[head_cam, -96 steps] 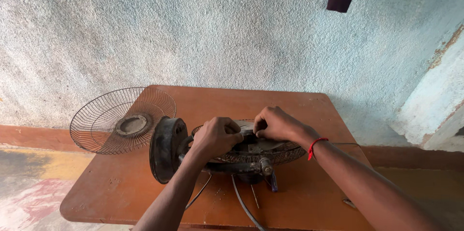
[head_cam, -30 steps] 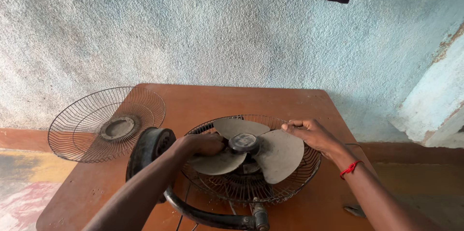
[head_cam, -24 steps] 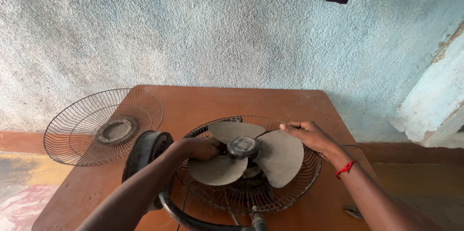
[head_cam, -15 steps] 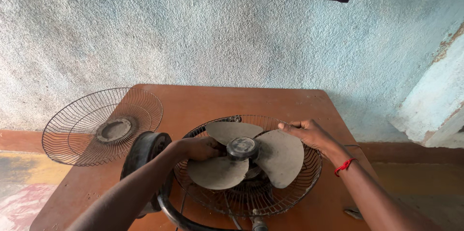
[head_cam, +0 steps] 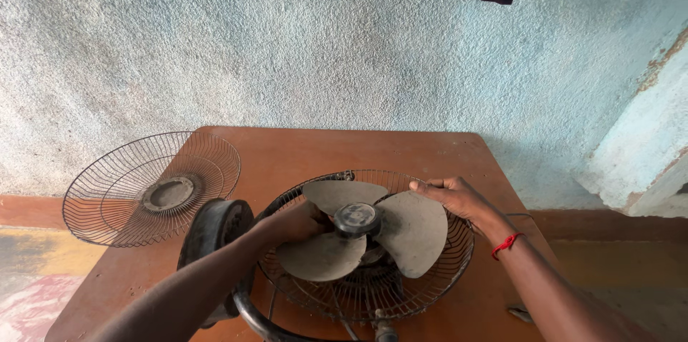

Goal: The person assembles a table fan by hand. They attach the fan blades to the motor shaft, secure the inner cage, and then fit the outer cage over the blades, completing the assembly.

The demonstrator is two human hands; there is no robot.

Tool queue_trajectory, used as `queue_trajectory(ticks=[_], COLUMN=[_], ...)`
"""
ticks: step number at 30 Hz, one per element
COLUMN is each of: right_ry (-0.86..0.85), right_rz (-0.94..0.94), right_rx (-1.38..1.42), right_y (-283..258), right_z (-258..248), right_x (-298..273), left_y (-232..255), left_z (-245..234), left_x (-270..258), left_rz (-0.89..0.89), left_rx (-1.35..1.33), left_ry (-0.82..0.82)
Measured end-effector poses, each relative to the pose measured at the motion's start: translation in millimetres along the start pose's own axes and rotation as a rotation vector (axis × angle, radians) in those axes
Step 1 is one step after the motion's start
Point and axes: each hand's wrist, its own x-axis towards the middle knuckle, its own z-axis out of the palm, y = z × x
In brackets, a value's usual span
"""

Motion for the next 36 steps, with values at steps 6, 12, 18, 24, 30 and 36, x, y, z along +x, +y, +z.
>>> queue_trajectory(ticks=[6,12,18,24,30,36], right_ry=[-0.017,-0.019,-0.062,-0.03,0.055,0.09], right_rz=[0.009,0.02,0.02,0.0,-0.011,-0.053], right_rx=[0.037,0.044,0.132,0.051,-0.076,-0.16], right_y=[-14,-29,-33,-17,-11,-34], right_z=[-1,-3,-3,-1,-2,-5], right_x=[-6,-16,-21,-4,7,-10], left_y=[18,36,23,7,33,94], left_z=[2,-3,3,-2,-19,-26], left_x=[-12,-15,-14,-11,-39,-84], left_rz=[-0.246,-0.467,-0.348,-0.278,-0.301,-0.272], left_rx=[0.015,0.054,-0.009,-0.002,0.342,0.457], left_ry=[0.108,0.202,0.143,0.157,0.379,0.538])
